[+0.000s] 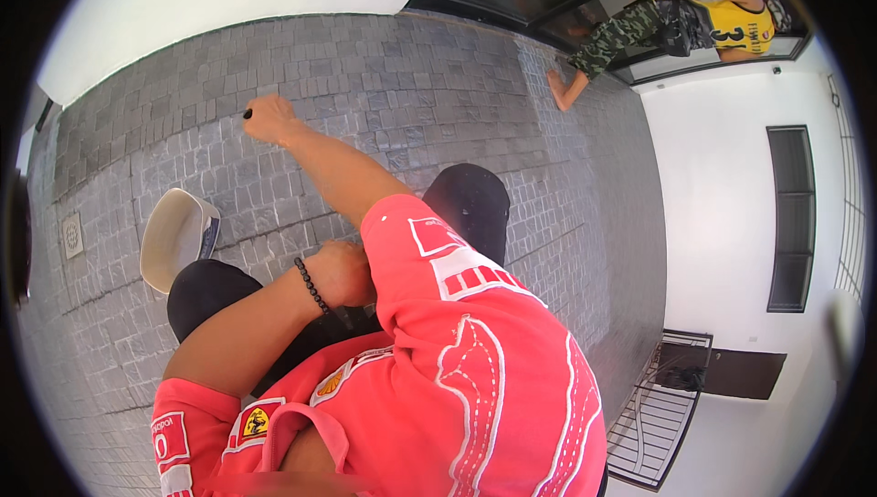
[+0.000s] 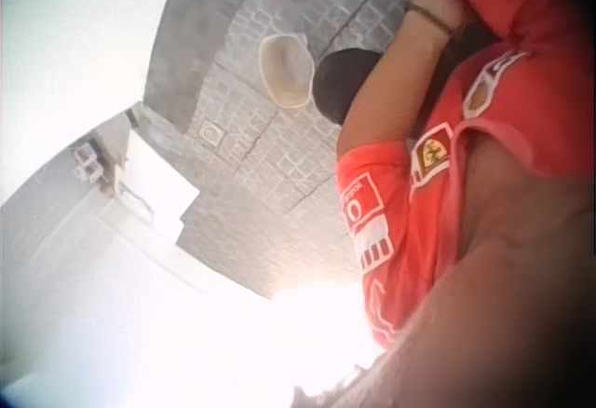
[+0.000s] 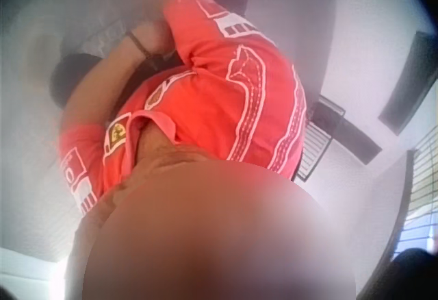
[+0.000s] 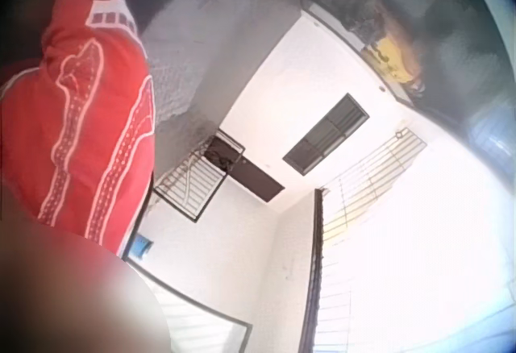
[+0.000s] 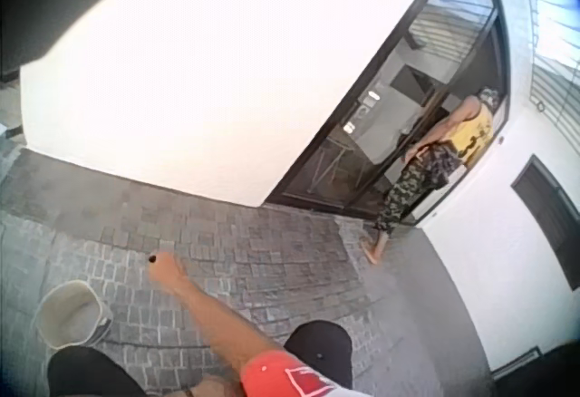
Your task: The person sits on a tiled floor and applies a white grout-like substance into the gaps between tiles using a yellow brush and a metal trowel. They repeatedly dip the brush into a container and spread the material along the grout lines, occasionally switching to the trowel to smooth or fill the gaps.
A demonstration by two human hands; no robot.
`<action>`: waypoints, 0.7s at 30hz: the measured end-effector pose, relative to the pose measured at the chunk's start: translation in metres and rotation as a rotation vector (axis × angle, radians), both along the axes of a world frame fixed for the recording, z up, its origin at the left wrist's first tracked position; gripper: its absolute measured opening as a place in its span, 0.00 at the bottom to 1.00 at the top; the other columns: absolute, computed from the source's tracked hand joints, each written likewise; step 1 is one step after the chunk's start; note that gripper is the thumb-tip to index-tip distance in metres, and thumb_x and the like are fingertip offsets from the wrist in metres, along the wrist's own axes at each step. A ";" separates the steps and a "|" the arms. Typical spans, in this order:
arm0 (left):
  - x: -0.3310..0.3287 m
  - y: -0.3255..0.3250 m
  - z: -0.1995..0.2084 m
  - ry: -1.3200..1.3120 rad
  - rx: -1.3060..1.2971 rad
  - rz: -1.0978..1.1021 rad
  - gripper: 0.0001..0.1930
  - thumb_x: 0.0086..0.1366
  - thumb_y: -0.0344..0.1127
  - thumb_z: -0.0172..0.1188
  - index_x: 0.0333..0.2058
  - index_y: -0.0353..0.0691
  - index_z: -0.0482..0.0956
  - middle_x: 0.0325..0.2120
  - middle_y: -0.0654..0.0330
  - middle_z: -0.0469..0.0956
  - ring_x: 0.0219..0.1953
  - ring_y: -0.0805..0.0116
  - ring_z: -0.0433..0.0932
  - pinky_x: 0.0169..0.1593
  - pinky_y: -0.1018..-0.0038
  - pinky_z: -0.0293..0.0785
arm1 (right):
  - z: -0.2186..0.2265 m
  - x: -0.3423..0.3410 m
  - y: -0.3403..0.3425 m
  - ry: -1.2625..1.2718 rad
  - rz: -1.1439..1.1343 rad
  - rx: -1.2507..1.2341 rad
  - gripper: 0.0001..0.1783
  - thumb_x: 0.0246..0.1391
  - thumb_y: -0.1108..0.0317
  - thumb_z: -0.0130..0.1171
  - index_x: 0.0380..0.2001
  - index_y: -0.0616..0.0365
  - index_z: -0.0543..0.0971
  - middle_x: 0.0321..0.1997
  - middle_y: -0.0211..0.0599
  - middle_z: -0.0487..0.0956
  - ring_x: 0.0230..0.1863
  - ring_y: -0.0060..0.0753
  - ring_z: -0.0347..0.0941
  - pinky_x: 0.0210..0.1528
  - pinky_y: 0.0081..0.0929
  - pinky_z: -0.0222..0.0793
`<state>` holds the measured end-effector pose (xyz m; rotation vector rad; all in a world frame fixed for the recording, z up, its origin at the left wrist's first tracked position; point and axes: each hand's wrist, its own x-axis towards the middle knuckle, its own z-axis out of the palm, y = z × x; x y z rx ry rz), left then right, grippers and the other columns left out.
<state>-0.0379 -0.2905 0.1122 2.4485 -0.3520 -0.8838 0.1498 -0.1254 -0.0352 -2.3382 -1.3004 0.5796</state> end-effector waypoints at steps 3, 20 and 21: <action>-0.004 -0.002 -0.001 -0.092 -0.033 0.030 0.23 0.65 0.44 0.58 0.59 0.53 0.80 0.56 0.60 0.82 0.59 0.55 0.80 0.57 0.37 0.70 | 0.003 -0.021 0.021 0.116 -0.062 0.193 0.16 0.49 0.62 0.61 0.41 0.53 0.87 0.40 0.47 0.86 0.45 0.51 0.81 0.49 0.44 0.75; 0.013 -0.013 -0.003 0.034 0.016 -0.031 0.18 0.63 0.47 0.62 0.44 0.42 0.88 0.45 0.53 0.86 0.49 0.51 0.85 0.49 0.53 0.80 | 0.043 0.148 -0.147 0.534 -0.304 -0.270 0.21 0.55 0.61 0.67 0.51 0.56 0.84 0.29 0.33 0.81 0.21 0.26 0.73 0.22 0.28 0.69; 0.014 -0.012 -0.005 0.040 0.018 -0.007 0.18 0.63 0.47 0.62 0.44 0.41 0.88 0.44 0.52 0.86 0.48 0.51 0.85 0.49 0.54 0.80 | 0.044 0.151 -0.141 0.564 -0.231 -0.253 0.22 0.56 0.60 0.66 0.53 0.56 0.84 0.31 0.33 0.81 0.22 0.26 0.73 0.23 0.27 0.69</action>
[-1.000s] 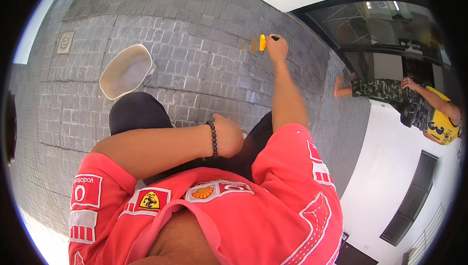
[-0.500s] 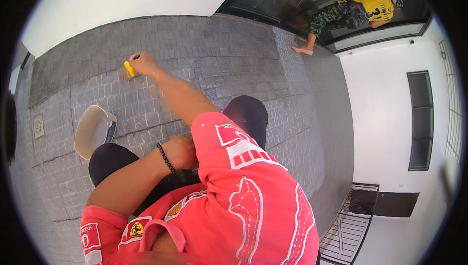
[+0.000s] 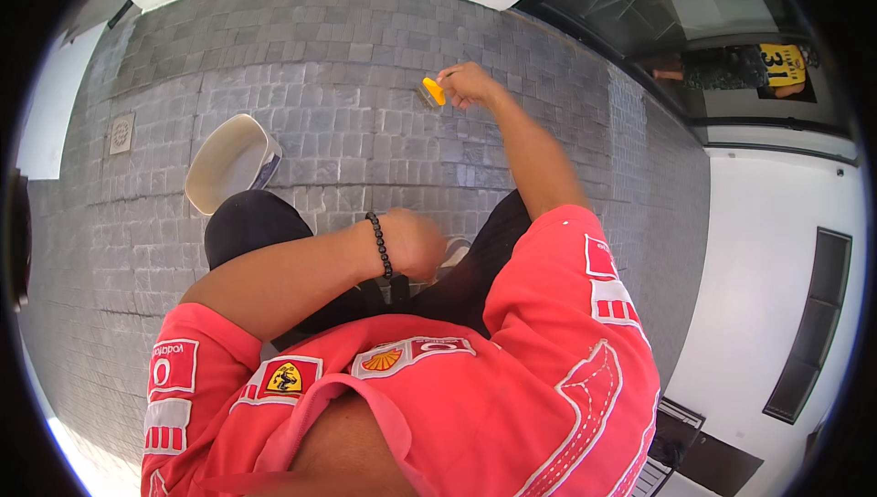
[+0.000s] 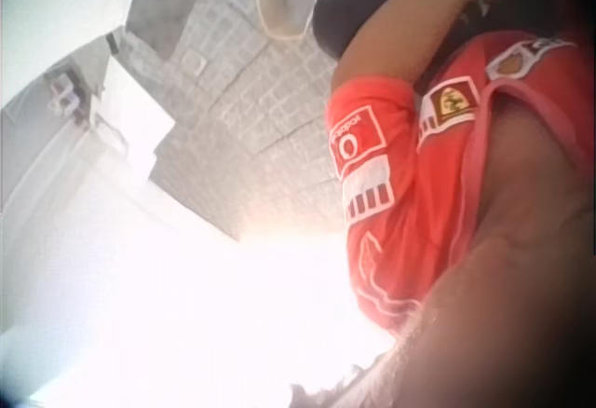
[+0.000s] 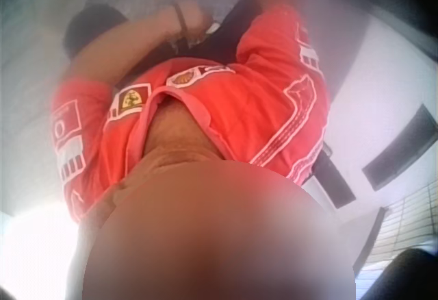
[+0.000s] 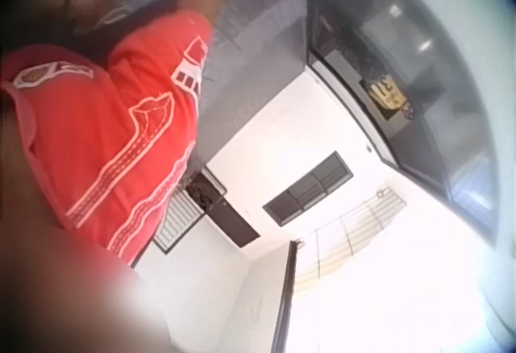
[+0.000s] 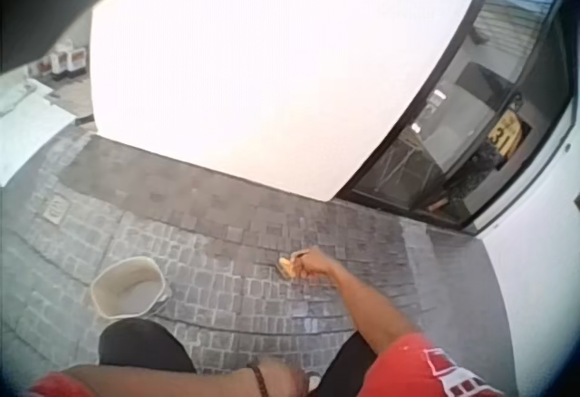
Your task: The person sits on a tiled floor and applies a white grout-like substance into the gaps between tiles using a yellow brush and a metal trowel. They repeatedly dip the brush into a container and spread the material along the grout lines, occasionally switching to the trowel to smooth or fill the gaps.
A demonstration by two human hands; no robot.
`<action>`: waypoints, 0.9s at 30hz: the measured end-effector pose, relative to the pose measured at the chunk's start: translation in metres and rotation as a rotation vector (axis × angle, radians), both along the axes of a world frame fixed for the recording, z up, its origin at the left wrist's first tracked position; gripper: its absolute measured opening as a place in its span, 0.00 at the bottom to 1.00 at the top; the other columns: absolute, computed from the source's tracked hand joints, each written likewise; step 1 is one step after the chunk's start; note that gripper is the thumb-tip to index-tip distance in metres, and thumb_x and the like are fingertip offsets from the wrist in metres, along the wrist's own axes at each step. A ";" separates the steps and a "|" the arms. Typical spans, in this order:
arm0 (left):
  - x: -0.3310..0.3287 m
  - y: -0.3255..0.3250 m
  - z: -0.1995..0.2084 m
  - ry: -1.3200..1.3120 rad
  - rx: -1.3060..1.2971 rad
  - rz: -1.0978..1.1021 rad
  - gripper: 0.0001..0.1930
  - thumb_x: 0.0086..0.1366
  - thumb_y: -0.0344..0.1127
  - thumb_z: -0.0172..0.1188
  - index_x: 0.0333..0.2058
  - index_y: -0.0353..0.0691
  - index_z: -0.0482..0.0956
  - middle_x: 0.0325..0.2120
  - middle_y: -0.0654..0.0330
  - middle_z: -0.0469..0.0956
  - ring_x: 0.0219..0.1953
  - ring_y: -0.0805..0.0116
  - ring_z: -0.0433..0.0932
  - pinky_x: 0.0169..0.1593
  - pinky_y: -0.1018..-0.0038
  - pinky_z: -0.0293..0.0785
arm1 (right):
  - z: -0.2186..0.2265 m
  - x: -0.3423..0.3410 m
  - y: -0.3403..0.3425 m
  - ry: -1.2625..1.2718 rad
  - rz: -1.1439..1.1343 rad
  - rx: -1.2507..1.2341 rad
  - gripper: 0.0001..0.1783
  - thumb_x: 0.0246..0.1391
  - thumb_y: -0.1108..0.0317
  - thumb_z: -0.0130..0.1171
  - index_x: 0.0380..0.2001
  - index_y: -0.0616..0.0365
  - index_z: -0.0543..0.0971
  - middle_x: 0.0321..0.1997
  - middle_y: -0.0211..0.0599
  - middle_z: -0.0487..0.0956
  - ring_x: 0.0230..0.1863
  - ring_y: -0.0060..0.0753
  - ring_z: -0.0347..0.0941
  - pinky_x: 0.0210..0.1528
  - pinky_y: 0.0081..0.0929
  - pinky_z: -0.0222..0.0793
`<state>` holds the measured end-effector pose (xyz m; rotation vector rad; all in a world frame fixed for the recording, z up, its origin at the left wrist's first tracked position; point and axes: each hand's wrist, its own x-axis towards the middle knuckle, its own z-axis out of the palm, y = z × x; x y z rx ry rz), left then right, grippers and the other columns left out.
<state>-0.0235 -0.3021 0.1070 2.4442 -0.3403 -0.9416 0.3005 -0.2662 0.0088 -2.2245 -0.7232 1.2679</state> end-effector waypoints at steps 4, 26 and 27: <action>0.006 0.005 -0.007 -0.027 0.010 0.022 0.19 0.62 0.47 0.62 0.41 0.38 0.88 0.41 0.48 0.86 0.46 0.47 0.85 0.48 0.55 0.80 | 0.003 0.018 0.011 -0.339 0.042 0.192 0.22 0.57 0.59 0.65 0.53 0.54 0.84 0.32 0.34 0.82 0.24 0.28 0.75 0.24 0.27 0.72; -0.272 0.246 -0.154 -0.765 -0.170 1.888 0.42 0.60 0.25 0.46 0.75 0.42 0.51 0.73 0.45 0.56 0.75 0.51 0.56 0.73 0.63 0.53 | 0.021 0.083 -0.092 -0.458 0.189 0.196 0.23 0.56 0.58 0.65 0.55 0.50 0.84 0.53 0.46 0.85 0.55 0.48 0.80 0.56 0.42 0.74; -0.287 0.231 -0.189 -0.599 -0.293 1.943 0.44 0.60 0.27 0.54 0.75 0.42 0.49 0.74 0.45 0.54 0.75 0.51 0.55 0.74 0.62 0.50 | 0.021 0.084 -0.095 -0.454 0.199 0.208 0.23 0.56 0.58 0.65 0.54 0.50 0.84 0.53 0.46 0.85 0.55 0.48 0.80 0.57 0.42 0.74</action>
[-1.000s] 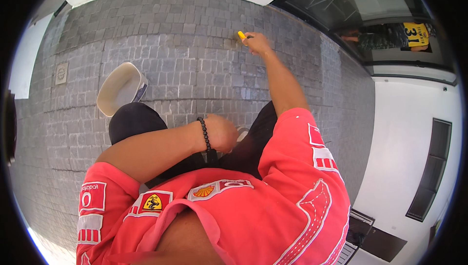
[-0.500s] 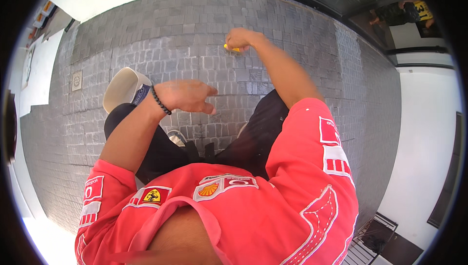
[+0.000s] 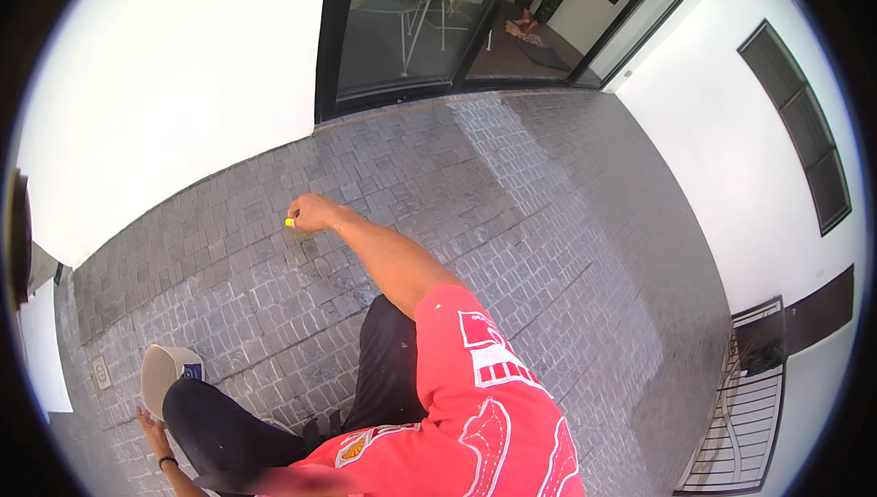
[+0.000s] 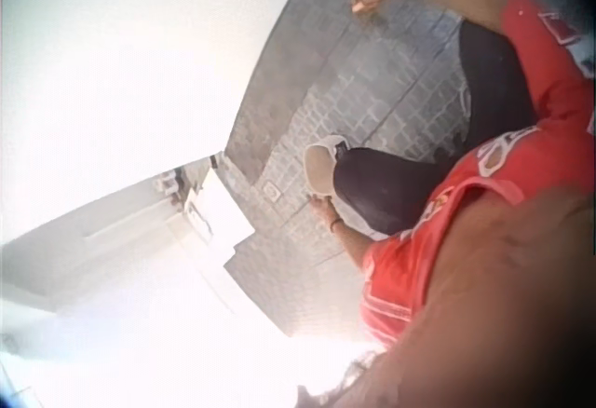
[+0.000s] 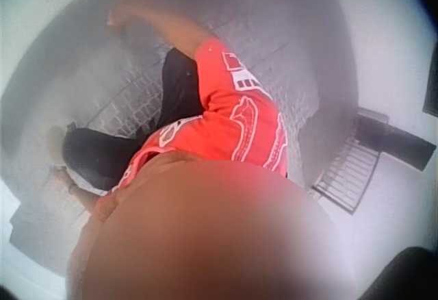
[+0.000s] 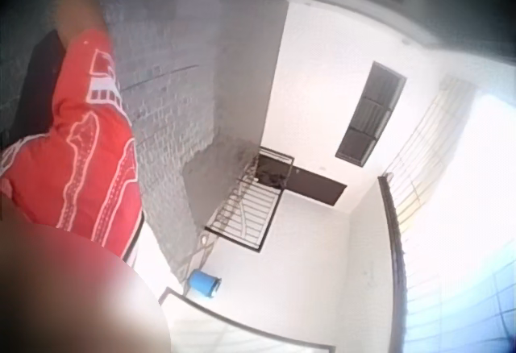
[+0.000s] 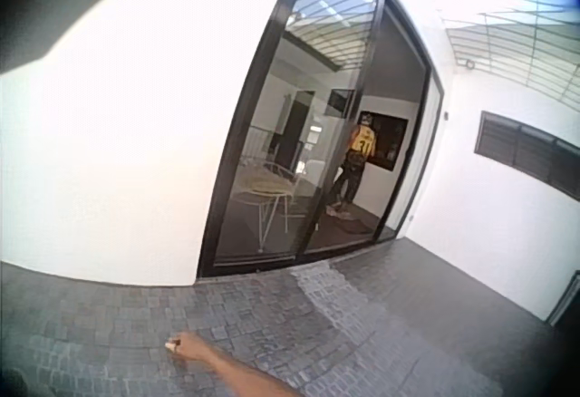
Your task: The person sits on a tiled floor and applies a white grout-like substance into the gaps between tiles using a yellow brush and a metal trowel. They repeatedly dip the brush into a container and spread the material along the grout lines, occasionally switching to the trowel to smooth or fill the gaps.
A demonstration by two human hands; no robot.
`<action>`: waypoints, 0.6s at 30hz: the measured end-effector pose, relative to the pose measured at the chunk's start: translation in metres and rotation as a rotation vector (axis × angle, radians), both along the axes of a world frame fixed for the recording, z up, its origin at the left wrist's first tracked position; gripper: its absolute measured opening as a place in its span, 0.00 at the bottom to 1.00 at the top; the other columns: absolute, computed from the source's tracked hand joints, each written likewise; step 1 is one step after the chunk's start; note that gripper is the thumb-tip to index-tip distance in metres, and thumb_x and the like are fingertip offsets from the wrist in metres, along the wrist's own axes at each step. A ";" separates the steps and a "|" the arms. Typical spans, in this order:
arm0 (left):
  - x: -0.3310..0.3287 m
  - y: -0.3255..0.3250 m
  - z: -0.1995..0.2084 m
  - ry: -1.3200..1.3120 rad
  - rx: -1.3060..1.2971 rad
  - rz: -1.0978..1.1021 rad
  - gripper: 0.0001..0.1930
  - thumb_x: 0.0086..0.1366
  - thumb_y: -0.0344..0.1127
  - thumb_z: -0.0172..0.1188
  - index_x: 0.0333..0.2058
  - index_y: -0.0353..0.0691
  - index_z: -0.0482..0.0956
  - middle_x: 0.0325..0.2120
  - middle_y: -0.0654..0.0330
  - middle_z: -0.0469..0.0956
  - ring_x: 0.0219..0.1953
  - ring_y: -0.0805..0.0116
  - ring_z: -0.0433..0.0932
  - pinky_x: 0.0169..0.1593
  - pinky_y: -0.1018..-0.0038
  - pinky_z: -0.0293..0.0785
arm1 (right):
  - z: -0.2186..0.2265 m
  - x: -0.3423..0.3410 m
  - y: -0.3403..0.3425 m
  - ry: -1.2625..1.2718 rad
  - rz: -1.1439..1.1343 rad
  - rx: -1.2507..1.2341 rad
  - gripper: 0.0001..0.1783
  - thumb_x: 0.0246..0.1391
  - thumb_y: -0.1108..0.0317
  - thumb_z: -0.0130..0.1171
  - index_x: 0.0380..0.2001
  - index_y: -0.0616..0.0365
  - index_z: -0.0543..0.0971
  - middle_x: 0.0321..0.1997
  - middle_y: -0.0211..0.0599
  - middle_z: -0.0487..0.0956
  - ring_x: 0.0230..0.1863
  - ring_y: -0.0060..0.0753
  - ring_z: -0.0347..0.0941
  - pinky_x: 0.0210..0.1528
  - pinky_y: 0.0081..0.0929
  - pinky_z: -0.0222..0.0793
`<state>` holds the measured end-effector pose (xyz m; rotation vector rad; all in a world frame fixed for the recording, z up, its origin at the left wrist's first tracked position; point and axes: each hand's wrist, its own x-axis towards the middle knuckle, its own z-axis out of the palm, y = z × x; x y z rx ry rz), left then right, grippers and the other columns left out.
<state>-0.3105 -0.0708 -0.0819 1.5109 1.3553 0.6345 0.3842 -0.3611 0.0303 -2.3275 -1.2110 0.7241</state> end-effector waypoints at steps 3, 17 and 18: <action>0.003 -0.044 -0.082 0.101 0.246 -0.071 0.42 0.58 0.33 0.68 0.70 0.37 0.61 0.67 0.44 0.67 0.68 0.52 0.68 0.70 0.61 0.60 | 0.000 0.001 0.000 -0.036 0.039 0.051 0.22 0.55 0.59 0.67 0.53 0.53 0.84 0.55 0.46 0.84 0.56 0.49 0.80 0.57 0.40 0.73; 0.022 -0.049 -0.113 0.138 0.194 0.046 0.41 0.54 0.37 0.74 0.65 0.34 0.67 0.60 0.44 0.74 0.61 0.51 0.74 0.66 0.60 0.66 | 0.008 -0.042 0.044 -0.118 0.010 0.077 0.19 0.56 0.63 0.64 0.50 0.54 0.86 0.52 0.48 0.85 0.54 0.51 0.80 0.57 0.40 0.74; 0.018 -0.047 -0.117 0.136 0.197 0.052 0.41 0.54 0.38 0.74 0.65 0.34 0.67 0.60 0.44 0.74 0.61 0.51 0.74 0.65 0.60 0.66 | 0.006 -0.045 0.049 -0.165 0.024 0.058 0.19 0.56 0.63 0.64 0.50 0.54 0.85 0.52 0.48 0.85 0.54 0.52 0.80 0.57 0.40 0.74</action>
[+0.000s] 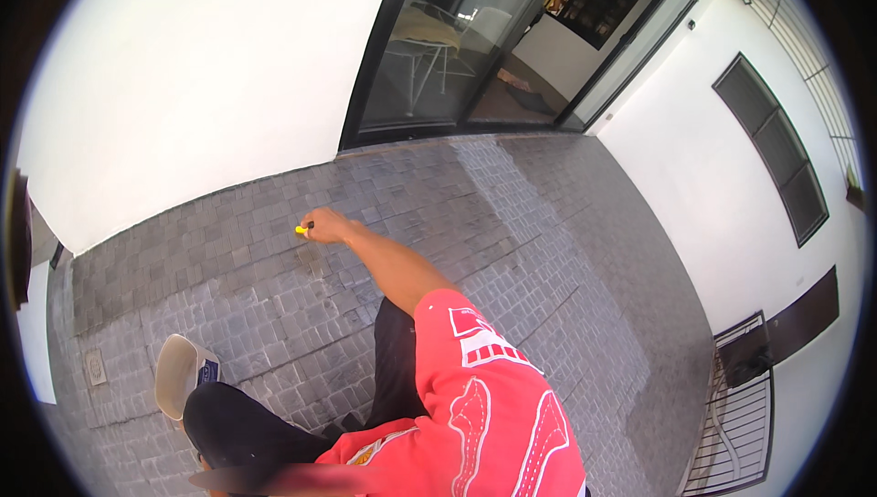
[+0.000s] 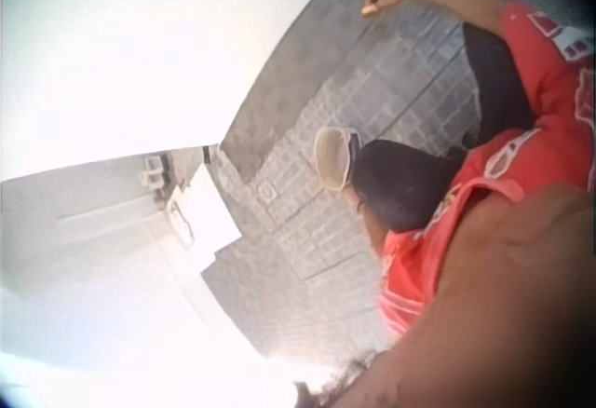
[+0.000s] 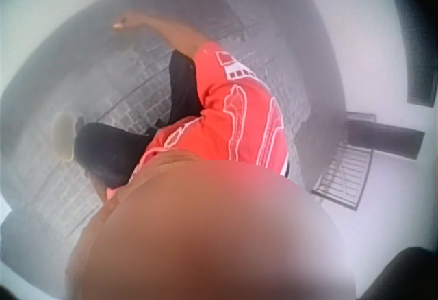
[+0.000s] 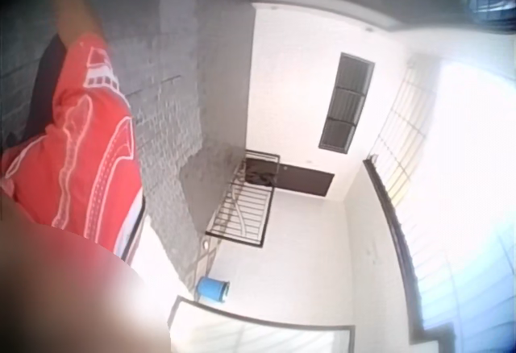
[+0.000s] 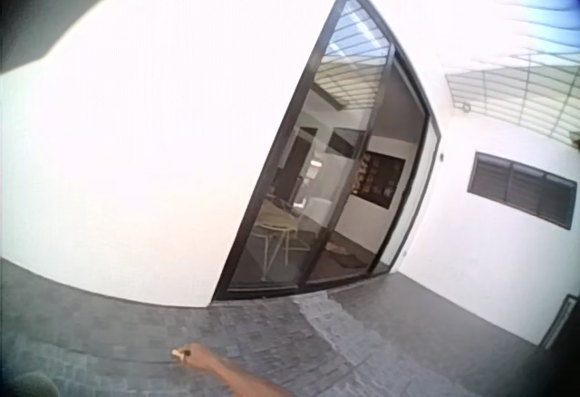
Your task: The person sits on a tiled floor and applies a white grout-like substance into the gaps between tiles using a yellow brush and a metal trowel. They repeatedly dip the brush into a container and spread the material along the grout lines, occasionally switching to the trowel to smooth or fill the gaps.
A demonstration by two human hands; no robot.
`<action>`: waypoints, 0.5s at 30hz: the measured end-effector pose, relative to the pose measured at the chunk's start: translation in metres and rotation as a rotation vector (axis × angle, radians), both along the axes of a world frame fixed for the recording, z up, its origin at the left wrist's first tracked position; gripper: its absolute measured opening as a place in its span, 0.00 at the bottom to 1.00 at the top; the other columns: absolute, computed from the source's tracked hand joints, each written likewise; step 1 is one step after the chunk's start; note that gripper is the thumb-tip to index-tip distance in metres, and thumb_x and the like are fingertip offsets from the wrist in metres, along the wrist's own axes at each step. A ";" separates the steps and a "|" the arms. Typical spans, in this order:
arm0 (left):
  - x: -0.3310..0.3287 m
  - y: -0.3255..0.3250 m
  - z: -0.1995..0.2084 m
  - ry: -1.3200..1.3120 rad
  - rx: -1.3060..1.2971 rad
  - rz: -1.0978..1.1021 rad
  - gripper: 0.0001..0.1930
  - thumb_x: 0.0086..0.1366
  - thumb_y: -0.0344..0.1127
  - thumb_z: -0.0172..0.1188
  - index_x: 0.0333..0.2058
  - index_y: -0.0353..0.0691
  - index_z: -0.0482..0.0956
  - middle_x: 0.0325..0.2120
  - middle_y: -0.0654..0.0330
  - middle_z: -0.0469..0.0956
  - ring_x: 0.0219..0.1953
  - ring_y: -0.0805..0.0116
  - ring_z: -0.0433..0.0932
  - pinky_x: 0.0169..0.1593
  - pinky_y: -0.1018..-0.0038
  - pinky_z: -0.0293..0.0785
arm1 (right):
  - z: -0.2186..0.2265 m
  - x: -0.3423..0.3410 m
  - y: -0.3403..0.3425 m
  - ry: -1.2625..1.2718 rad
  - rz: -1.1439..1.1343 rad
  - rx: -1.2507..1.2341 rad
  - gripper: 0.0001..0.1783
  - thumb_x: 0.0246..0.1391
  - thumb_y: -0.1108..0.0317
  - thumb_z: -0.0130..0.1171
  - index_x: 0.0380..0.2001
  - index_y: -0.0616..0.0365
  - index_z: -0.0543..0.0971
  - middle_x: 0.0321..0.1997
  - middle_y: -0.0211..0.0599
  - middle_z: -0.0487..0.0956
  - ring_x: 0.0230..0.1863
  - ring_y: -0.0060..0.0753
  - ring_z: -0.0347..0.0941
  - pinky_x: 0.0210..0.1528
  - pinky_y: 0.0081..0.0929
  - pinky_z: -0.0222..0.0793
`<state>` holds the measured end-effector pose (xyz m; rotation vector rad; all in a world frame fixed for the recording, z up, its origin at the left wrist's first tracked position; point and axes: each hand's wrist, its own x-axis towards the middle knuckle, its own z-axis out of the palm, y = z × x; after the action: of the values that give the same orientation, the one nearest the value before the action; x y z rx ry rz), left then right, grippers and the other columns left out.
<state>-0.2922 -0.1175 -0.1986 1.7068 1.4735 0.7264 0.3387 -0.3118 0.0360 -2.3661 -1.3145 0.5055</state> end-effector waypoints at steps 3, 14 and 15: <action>-0.013 0.006 -0.012 -0.010 0.003 0.017 0.41 0.53 0.38 0.75 0.64 0.34 0.69 0.59 0.44 0.76 0.60 0.51 0.75 0.64 0.60 0.67 | 0.002 -0.010 0.016 -0.075 0.055 0.014 0.20 0.58 0.62 0.66 0.53 0.54 0.84 0.49 0.47 0.85 0.46 0.45 0.83 0.50 0.37 0.77; -0.052 -0.021 0.033 -0.098 0.167 0.147 0.36 0.49 0.42 0.80 0.52 0.26 0.78 0.46 0.46 0.83 0.47 0.52 0.81 0.55 0.62 0.73 | 0.026 -0.091 0.070 0.202 0.097 -0.082 0.23 0.62 0.56 0.64 0.55 0.58 0.81 0.39 0.38 0.84 0.28 0.26 0.77 0.32 0.28 0.75; -0.056 -0.023 0.041 -0.154 0.122 0.115 0.34 0.49 0.41 0.81 0.51 0.26 0.78 0.46 0.46 0.83 0.46 0.52 0.81 0.54 0.63 0.74 | 0.029 -0.102 0.078 0.200 0.131 -0.052 0.22 0.62 0.56 0.62 0.55 0.58 0.82 0.38 0.37 0.84 0.28 0.25 0.77 0.31 0.26 0.75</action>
<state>-0.3483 -0.1407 -0.1578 1.6253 1.4544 1.0045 0.2369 -0.2337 0.0655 -2.2121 -1.3834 0.8025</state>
